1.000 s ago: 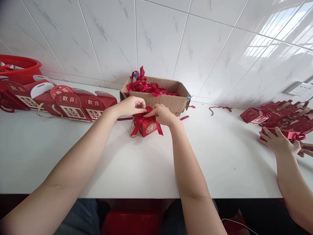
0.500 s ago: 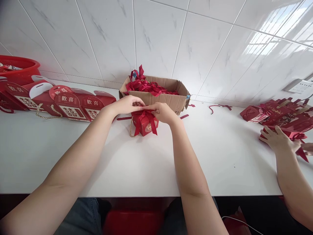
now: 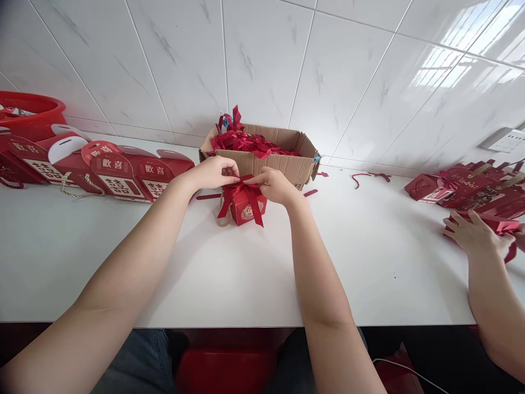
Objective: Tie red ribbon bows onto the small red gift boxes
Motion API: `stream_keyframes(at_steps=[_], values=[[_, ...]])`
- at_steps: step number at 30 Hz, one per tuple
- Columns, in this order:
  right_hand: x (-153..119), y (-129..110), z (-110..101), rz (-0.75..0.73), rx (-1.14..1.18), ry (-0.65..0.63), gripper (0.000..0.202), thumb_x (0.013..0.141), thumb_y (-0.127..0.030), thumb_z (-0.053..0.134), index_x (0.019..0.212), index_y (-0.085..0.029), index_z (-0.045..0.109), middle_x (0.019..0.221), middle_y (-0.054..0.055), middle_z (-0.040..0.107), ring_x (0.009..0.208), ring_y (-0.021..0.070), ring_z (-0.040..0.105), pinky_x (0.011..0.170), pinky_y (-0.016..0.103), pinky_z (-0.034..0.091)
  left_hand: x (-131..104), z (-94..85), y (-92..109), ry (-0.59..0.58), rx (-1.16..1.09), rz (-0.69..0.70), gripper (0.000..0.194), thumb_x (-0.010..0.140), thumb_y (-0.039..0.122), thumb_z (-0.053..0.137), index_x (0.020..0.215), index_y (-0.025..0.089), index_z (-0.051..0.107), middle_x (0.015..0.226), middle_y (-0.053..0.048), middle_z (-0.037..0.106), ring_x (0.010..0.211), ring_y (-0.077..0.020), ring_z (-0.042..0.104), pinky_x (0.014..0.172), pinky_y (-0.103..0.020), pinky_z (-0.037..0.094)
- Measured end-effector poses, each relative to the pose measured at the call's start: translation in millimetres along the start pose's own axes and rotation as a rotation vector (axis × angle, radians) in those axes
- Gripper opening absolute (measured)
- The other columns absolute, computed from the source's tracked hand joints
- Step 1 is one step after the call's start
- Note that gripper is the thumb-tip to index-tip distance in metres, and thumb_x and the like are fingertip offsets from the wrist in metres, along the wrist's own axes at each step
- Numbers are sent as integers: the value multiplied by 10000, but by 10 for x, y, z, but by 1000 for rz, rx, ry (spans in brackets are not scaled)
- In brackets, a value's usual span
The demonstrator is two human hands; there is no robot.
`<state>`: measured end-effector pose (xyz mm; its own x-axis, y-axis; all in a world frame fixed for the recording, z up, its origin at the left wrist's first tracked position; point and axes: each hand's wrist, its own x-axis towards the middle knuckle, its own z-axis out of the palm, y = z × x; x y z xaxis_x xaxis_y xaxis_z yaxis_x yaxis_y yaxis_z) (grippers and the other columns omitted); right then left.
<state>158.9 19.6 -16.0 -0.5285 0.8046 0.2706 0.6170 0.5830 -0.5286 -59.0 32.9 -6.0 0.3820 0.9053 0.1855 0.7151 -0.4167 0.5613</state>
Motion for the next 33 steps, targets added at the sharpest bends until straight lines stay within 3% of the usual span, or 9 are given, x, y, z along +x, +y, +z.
stream_keyframes(at_steps=[8, 14, 20, 24, 27, 33], values=[[-1, 6, 23, -75, -9, 39, 508, 729, -42, 454, 1113, -222, 734, 954, 50, 650, 846, 160, 563, 775, 297, 466, -3, 15, 24, 5, -37, 30, 130, 706, 243, 676, 809, 165, 658, 764, -33, 663, 689, -157, 596, 639, -286, 443], [6, -7, 59, -138, -46, 110, 258, 826, -230, 578, 1004, -192, 762, 908, 69, 650, 773, 159, 575, 727, 301, 485, 1, 3, 16, 43, -91, -87, 385, 662, 312, 751, 1006, 158, 676, 791, -42, 693, 702, -176, 621, 641, -300, 458], [17, -30, 60, -151, 0, 124, 235, 844, -165, 556, 955, -189, 762, 942, 70, 689, 817, 163, 606, 744, 299, 496, -22, -52, 37, 56, -90, -164, 240, 657, 427, 762, 706, 193, 736, 738, -36, 707, 715, -202, 622, 622, -305, 437], [23, -12, 76, -161, -6, 117, 273, 842, -144, 545, 996, -206, 762, 951, 61, 706, 819, 161, 614, 753, 299, 503, -43, -57, 87, 35, -104, -159, 214, 694, 396, 737, 755, 191, 740, 784, -31, 717, 747, -195, 619, 643, -299, 436], [20, -6, 82, -153, -7, 112, 273, 838, -147, 550, 986, -210, 771, 928, 54, 715, 794, 153, 616, 741, 287, 503, -52, -35, 128, 91, -73, -152, 187, 720, 355, 715, 757, 172, 719, 802, -37, 712, 746, -180, 611, 645, -291, 432], [2, -14, 58, -112, 32, 14, 335, 857, -135, 503, 1028, -251, 767, 938, 16, 743, 816, 141, 634, 737, 260, 492, -39, 6, 143, 123, -22, -144, 130, 730, 290, 711, 726, 161, 693, 800, -41, 714, 721, -167, 603, 632, -286, 426]])
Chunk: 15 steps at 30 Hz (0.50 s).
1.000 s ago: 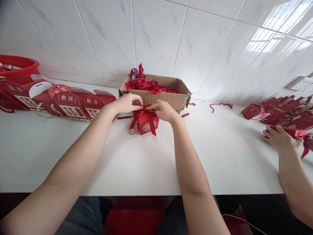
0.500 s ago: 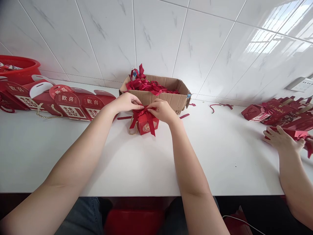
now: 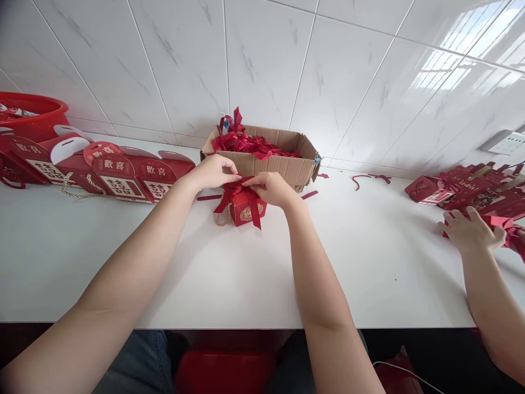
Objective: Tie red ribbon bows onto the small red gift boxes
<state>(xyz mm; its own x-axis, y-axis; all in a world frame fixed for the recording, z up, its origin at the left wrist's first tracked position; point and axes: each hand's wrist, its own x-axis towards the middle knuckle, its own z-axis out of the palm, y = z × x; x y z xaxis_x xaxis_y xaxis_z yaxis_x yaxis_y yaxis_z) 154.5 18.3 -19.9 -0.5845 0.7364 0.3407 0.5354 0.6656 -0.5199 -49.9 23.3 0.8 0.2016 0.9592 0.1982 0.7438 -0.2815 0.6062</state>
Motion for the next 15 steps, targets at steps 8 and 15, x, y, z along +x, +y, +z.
stream_keyframes(at_steps=[8, 15], values=[[-31, -7, -70, 42, 17, -57, 311, 860, -192, 533, 1082, -239, 746, 942, 13, 736, 815, 142, 630, 731, 272, 500, 40, 21, -65, -21, 19, 38, 120, 722, 285, 719, 737, 167, 700, 786, -33, 704, 707, -164, 600, 647, -287, 431], [-23, -38, -94, 70, -47, -86, 303, 845, -186, 542, 1052, -264, 750, 964, 0, 742, 814, 155, 629, 723, 287, 504, 45, 30, -54, 0, 31, 21, 125, 725, 280, 714, 704, 161, 682, 763, -36, 703, 687, -152, 594, 623, -276, 425]])
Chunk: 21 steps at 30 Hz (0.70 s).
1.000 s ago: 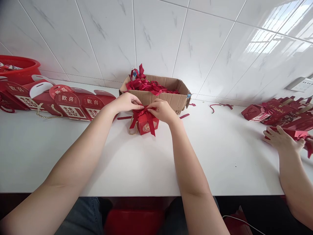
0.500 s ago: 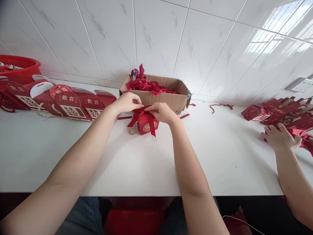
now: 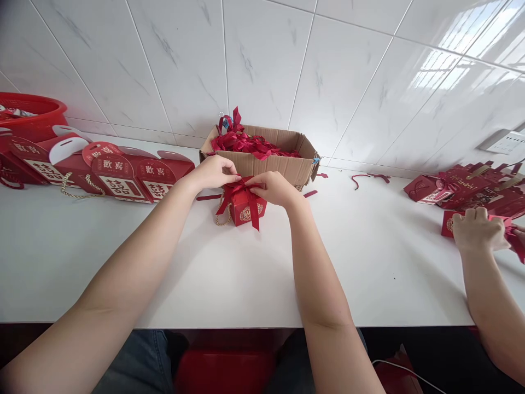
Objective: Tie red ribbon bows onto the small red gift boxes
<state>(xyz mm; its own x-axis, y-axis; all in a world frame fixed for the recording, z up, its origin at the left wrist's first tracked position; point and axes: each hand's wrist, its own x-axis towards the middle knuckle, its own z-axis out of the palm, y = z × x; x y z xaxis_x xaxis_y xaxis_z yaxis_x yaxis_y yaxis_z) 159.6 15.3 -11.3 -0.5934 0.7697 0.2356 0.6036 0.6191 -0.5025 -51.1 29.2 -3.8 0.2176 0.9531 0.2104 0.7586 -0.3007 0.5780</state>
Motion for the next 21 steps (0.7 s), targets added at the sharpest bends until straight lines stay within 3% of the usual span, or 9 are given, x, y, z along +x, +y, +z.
stream_keyframes(at_steps=[7, 14, 21], values=[[-19, -4, -6, 28, 45, -66, 336, 851, -178, 510, 1077, -277, 739, 1021, -2, 730, 839, 150, 631, 762, 288, 501, 22, 41, -25, 22, 25, 13, 119, 718, 269, 723, 682, 162, 685, 748, -36, 698, 691, -153, 593, 616, -271, 424], [-3, -16, -5, 55, -36, -20, 355, 858, -206, 524, 1183, -230, 663, 723, 4, 608, 649, 123, 507, 617, 262, 414, 45, 46, -68, -3, -9, -4, 110, 726, 259, 719, 697, 168, 666, 765, -29, 701, 695, -153, 607, 632, -276, 444], [6, 63, 29, 63, 24, -6, 385, 870, -238, 503, 1238, -193, 608, 726, 2, 550, 656, 127, 491, 604, 264, 408, 36, 65, -40, 4, 21, 17, 104, 740, 233, 687, 680, 162, 640, 800, -44, 706, 727, -166, 625, 647, -284, 450]])
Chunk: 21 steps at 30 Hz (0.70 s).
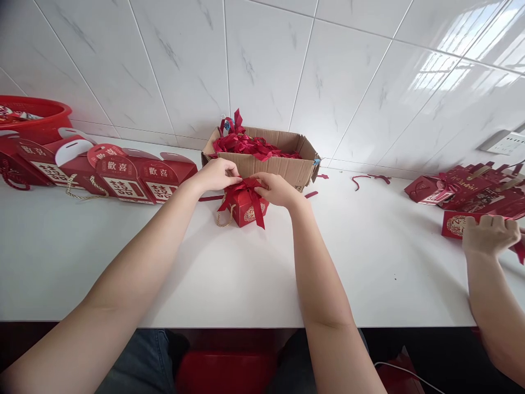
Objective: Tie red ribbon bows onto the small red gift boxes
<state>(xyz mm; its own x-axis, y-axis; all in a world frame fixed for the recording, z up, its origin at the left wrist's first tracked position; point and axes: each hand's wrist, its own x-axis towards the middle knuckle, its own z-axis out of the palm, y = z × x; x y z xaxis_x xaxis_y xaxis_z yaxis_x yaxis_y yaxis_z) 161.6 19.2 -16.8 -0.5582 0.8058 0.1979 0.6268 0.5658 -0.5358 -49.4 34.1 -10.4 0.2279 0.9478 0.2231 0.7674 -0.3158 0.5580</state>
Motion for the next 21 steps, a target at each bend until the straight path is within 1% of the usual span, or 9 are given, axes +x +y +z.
stream_keyframes(at_steps=[3, 5, 8, 10, 14, 17, 19, 21], values=[[0, 4, 6, 2, 22, 27, 356, 863, -239, 493, 1186, -186, 632, 662, -17, 511, 627, 122, 481, 591, 258, 399, -2, 1, 2, -9, 5, 12, 97, 740, 234, 684, 690, 163, 642, 805, -46, 705, 741, -167, 628, 650, -280, 452], [0, -2, 10, -21, 29, 49, 320, 851, -218, 486, 1116, -190, 662, 634, -25, 512, 605, 113, 469, 586, 250, 391, 1, -3, -4, -9, 5, 18, 100, 735, 236, 684, 686, 163, 636, 795, -46, 701, 744, -167, 629, 649, -279, 454], [4, -9, 19, -46, 29, 72, 297, 834, -170, 464, 1000, -185, 710, 703, -1, 620, 617, 106, 498, 601, 243, 404, 0, -11, -8, -19, -2, 33, 108, 728, 247, 688, 684, 166, 632, 780, -44, 697, 739, -169, 628, 645, -280, 455], [8, -2, 26, -48, 22, 78, 319, 827, -145, 451, 973, -185, 732, 774, 15, 682, 639, 106, 530, 617, 241, 420, -7, -17, -1, -26, 0, 45, 106, 724, 248, 688, 684, 168, 632, 775, -42, 697, 736, -168, 626, 643, -280, 455], [13, 27, 42, -54, 30, 81, 364, 817, -120, 444, 997, -195, 751, 842, 21, 722, 695, 118, 584, 642, 237, 446, -24, -21, 21, -28, 1, 59, 96, 725, 239, 676, 682, 165, 633, 777, -45, 697, 744, -166, 622, 642, -275, 454], [9, 41, 51, -76, 34, 75, 427, 816, -100, 430, 1087, -219, 738, 868, 10, 729, 702, 116, 583, 659, 238, 453, -30, -21, 28, -26, -9, 63, 96, 729, 227, 675, 678, 160, 629, 799, -54, 699, 746, -170, 620, 645, -281, 454], [7, 40, 54, -83, 27, 41, 492, 813, -79, 412, 1168, -250, 708, 880, -4, 734, 707, 115, 578, 673, 239, 454, -31, -20, 25, -28, -16, 70, 97, 732, 220, 674, 675, 159, 627, 811, -59, 701, 744, -174, 620, 650, -289, 456], [9, 33, 56, -62, 23, -6, 532, 808, -61, 399, 1197, -273, 693, 909, -14, 740, 729, 118, 583, 687, 238, 457, -30, -19, 18, -30, -22, 73, 98, 737, 225, 674, 681, 159, 628, 815, -59, 702, 740, -173, 621, 651, -291, 455]])
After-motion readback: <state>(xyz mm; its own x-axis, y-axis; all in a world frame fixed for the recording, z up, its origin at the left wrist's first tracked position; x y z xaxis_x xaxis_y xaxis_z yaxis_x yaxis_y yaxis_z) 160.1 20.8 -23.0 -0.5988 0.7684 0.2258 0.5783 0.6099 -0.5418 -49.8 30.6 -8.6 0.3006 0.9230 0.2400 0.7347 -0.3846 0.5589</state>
